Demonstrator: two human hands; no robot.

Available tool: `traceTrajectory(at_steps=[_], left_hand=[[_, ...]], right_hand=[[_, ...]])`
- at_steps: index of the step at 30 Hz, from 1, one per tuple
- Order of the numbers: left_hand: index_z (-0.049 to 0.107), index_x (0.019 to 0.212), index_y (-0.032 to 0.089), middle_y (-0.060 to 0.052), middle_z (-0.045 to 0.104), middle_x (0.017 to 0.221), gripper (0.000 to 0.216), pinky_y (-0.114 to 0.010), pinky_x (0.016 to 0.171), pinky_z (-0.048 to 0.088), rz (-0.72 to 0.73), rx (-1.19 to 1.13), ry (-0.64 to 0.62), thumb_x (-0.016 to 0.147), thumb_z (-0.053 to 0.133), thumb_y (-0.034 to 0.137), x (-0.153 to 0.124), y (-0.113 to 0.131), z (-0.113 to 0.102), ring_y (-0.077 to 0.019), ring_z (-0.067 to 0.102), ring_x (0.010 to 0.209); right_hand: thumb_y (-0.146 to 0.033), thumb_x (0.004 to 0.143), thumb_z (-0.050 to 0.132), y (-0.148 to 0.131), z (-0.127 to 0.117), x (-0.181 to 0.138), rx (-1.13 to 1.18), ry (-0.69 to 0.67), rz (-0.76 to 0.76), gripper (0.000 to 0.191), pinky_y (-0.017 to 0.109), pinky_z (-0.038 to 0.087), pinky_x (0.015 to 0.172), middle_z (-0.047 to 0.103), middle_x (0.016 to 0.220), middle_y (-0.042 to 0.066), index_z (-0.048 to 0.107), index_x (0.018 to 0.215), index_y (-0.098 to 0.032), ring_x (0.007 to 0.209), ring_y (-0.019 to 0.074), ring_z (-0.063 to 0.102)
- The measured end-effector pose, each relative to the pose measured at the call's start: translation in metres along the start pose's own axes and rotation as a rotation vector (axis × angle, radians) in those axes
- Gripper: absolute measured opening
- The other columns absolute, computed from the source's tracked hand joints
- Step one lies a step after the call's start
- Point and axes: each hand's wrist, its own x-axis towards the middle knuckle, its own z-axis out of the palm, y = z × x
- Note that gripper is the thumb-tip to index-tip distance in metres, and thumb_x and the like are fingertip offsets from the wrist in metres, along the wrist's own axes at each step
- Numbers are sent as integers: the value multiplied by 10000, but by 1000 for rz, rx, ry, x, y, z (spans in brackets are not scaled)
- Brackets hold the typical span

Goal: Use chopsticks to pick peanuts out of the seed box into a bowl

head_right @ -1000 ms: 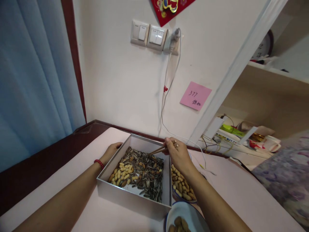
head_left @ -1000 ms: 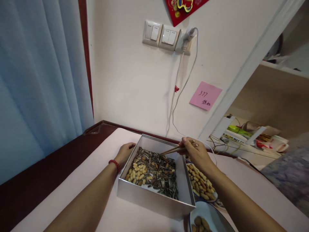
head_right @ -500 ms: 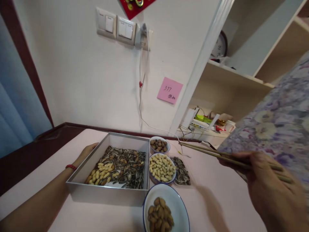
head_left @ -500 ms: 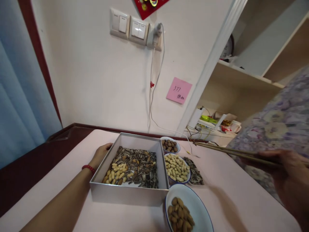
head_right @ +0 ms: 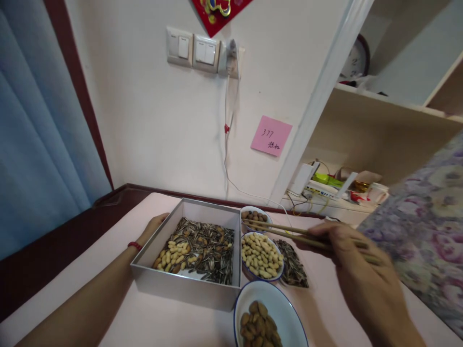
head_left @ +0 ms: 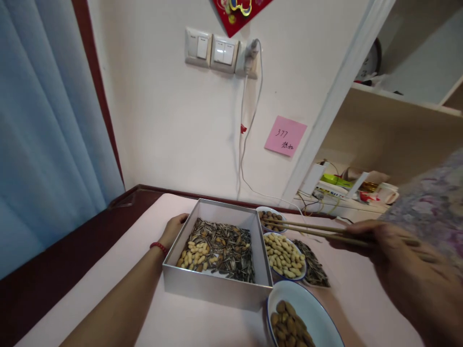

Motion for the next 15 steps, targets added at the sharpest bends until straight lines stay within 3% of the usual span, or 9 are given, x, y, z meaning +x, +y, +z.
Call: traceTrajectory(at_steps=[3,7,15], left_hand=[[742,744,156,-49,740,718,254,-310,672,495,13,4,-38,556,679,315,-3,0,0,-274,655,743],[749,804,144,-50,742,741,296,-323,686,493,13,-1,-57,583,659,319,-8,2,1,-273,657,753],[751,810,137,-53,745,760,316,-328,698,492,2,-19,-50,591,674,351,-12,3,4,-266,659,759]], right_hand=[[-611,797,622,-8,55,-5,12,-236,-32,409,376,621,704,721,852,84,696,827,-211,770,251,719],[-597,859,556,2,111,-7,11,-441,-29,428,336,593,699,699,824,65,673,830,-187,734,194,679],[-569,913,486,22,155,-2,-48,-611,-102,428,325,536,714,653,806,54,660,875,-180,759,180,609]])
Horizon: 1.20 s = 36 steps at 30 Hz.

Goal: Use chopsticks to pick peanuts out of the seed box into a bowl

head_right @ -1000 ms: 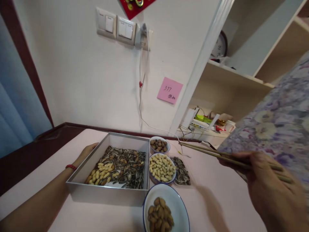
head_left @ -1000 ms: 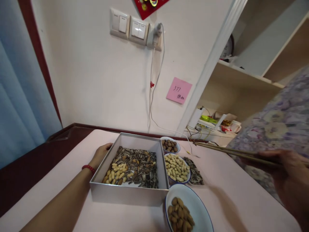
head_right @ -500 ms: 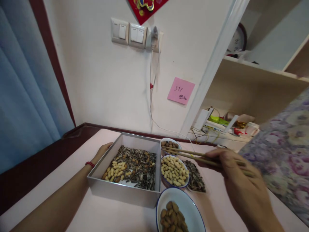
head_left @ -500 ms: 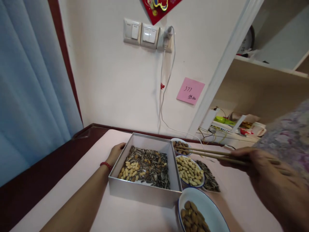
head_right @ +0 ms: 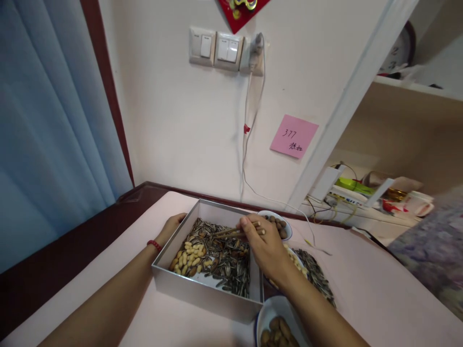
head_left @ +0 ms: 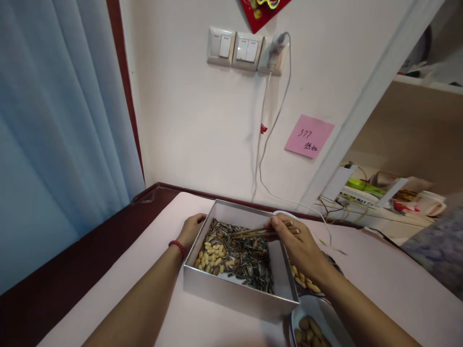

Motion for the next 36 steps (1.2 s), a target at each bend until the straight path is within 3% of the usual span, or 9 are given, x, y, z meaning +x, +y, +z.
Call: traceTrajectory(at_steps=[7,16,26,32,36], left_hand=[[754,855,131,-41,738,732,334,-322,683,494,-25,-15,-6,616,663,346,0,-1,1,-260,658,748],[756,864,131,-40,743,740,332,-314,664,487,-22,-2,-3,622,644,329,-1,0,1,-249,653,721],[758,861,130,-46,749,749,340,-316,681,492,2,9,-6,619,640,337,3,-3,-1,-253,660,732],[748,845,134,-40,740,723,326,-322,674,507,-8,-5,-18,616,647,342,1,-2,-1,-254,662,714],[736,796,143,-33,728,684,286,-316,667,506,7,10,-23,590,647,320,5,-2,-5,-257,657,710]], right_hand=[[-545,925,471,-2,16,7,-107,-66,-67,402,304,491,708,628,777,38,622,784,-199,743,173,573],[-537,944,434,-3,11,2,-151,-33,-73,405,308,487,710,611,774,35,595,788,-201,750,174,568],[-576,918,454,-8,21,5,-140,-20,-78,446,298,480,670,600,733,39,582,714,-200,721,173,560],[-567,906,497,-8,8,-5,-42,51,-42,421,311,522,674,633,740,41,619,757,-192,712,177,598],[-583,895,505,-21,-20,-29,42,188,8,425,330,569,675,676,779,55,649,808,-193,720,195,659]])
